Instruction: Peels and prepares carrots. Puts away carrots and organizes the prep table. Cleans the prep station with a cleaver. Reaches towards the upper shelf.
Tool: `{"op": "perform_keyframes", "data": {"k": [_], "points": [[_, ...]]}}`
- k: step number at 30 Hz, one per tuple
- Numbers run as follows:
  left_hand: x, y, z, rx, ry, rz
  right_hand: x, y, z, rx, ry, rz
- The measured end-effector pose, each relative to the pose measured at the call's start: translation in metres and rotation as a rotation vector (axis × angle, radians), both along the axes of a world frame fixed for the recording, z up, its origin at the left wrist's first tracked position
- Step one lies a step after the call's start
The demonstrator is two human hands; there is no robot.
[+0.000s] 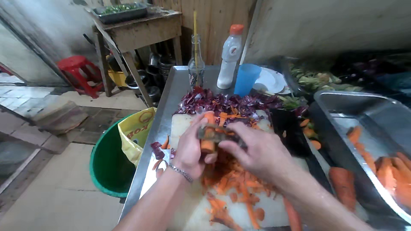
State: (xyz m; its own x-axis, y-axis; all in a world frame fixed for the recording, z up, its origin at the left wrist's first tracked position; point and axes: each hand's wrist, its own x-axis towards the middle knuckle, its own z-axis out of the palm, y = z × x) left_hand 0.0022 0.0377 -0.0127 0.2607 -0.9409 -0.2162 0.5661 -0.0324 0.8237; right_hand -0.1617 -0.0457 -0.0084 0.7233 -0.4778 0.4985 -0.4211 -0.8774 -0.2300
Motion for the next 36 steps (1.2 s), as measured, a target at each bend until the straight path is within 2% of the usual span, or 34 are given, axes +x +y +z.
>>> {"op": "perform_keyframes", "data": {"k": [3,7,10,15,19,23,26,36], "points": [[0.000,-0.001,0.000,-0.058,-0.047,-0.085,-0.010,-0.012,0.001,0.098,-0.022,-0.076],[0.003,-0.002,-0.003,0.038,-0.070,0.080,-0.003,0.011,-0.003,0.110,-0.024,0.051],[0.004,-0.002,-0.005,0.024,-0.067,0.104,0.003,0.019,-0.007,0.061,-0.016,0.093],[0.000,-0.001,-0.003,0.056,-0.085,0.040,-0.004,0.004,-0.009,0.018,-0.010,0.073],[-0.004,0.000,-0.006,0.001,-0.093,-0.103,-0.010,-0.014,-0.003,0.089,0.023,-0.036],[-0.004,-0.003,-0.005,0.038,-0.112,0.008,-0.010,0.002,-0.002,0.119,-0.001,0.078],[0.004,-0.001,-0.005,0.018,-0.089,0.012,-0.003,0.011,-0.006,0.087,-0.010,0.145],[0.000,0.000,-0.004,0.043,-0.101,-0.062,-0.008,-0.009,-0.008,0.023,-0.008,0.079]]}}
